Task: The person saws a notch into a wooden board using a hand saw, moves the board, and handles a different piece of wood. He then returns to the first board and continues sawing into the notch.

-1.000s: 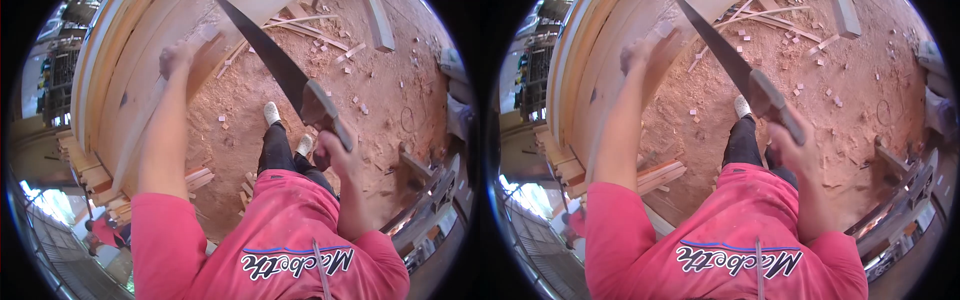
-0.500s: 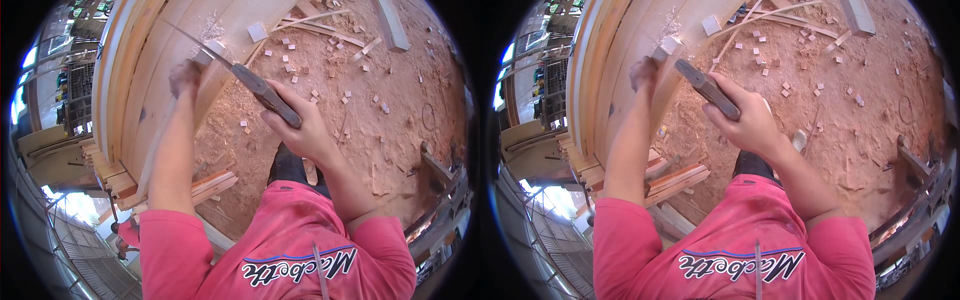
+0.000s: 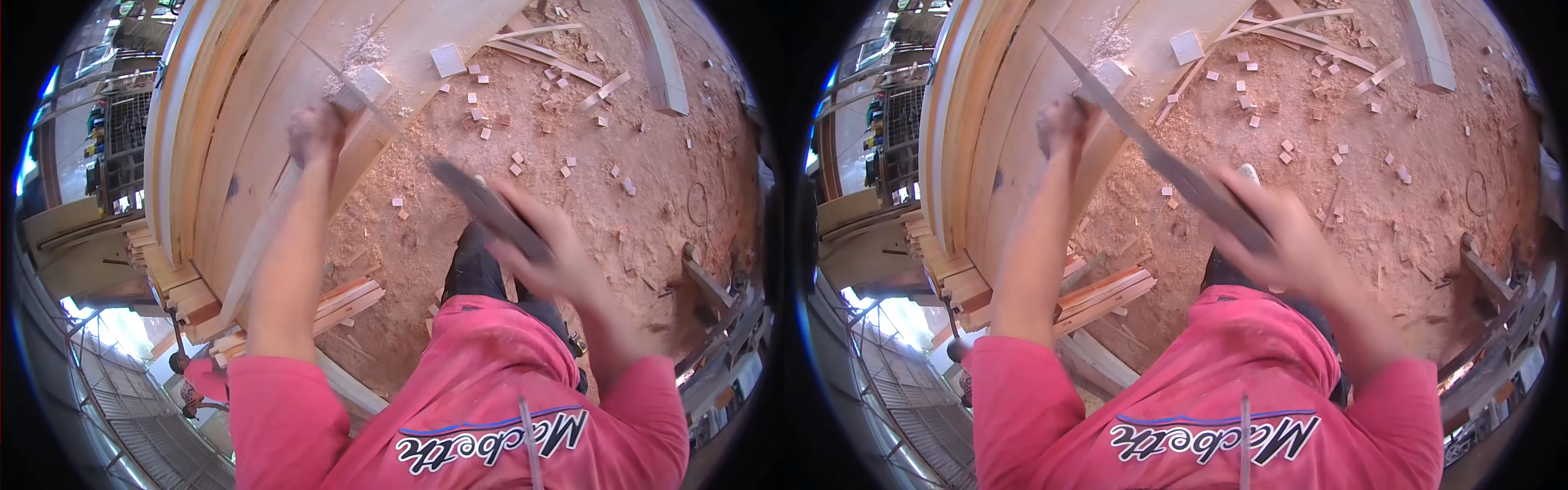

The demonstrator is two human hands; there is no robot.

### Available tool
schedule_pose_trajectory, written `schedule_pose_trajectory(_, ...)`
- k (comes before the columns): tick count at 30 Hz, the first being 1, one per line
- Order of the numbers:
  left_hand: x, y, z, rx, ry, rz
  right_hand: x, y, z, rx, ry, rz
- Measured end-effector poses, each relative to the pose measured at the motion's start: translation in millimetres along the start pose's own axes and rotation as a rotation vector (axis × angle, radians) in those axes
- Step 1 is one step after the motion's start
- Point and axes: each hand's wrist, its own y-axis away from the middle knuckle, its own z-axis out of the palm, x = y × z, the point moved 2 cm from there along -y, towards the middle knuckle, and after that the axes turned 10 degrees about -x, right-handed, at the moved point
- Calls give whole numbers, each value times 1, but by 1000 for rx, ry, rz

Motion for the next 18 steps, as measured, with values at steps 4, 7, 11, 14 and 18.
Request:
schedule_pose_trajectory(4,3,3,-1,14,-45,30,1,-138,20,57,-42,-91)
schedule_pose_trajectory(7,-4,3,6,59,-40,41,2,-121,13,111,-302,68)
schedule_pose_trajectory(11,-12,-16,15,8,-118,66,8,-89,11,210,-335,-32)
schedule_pose_trajectory(14,-3,-4,4,5,-26,6,2,-93,11,211,-233,-79)
schedule_pose_trajectory(18,2,6,-3,6,-18,7,1,-104,24,130,-202,-50)
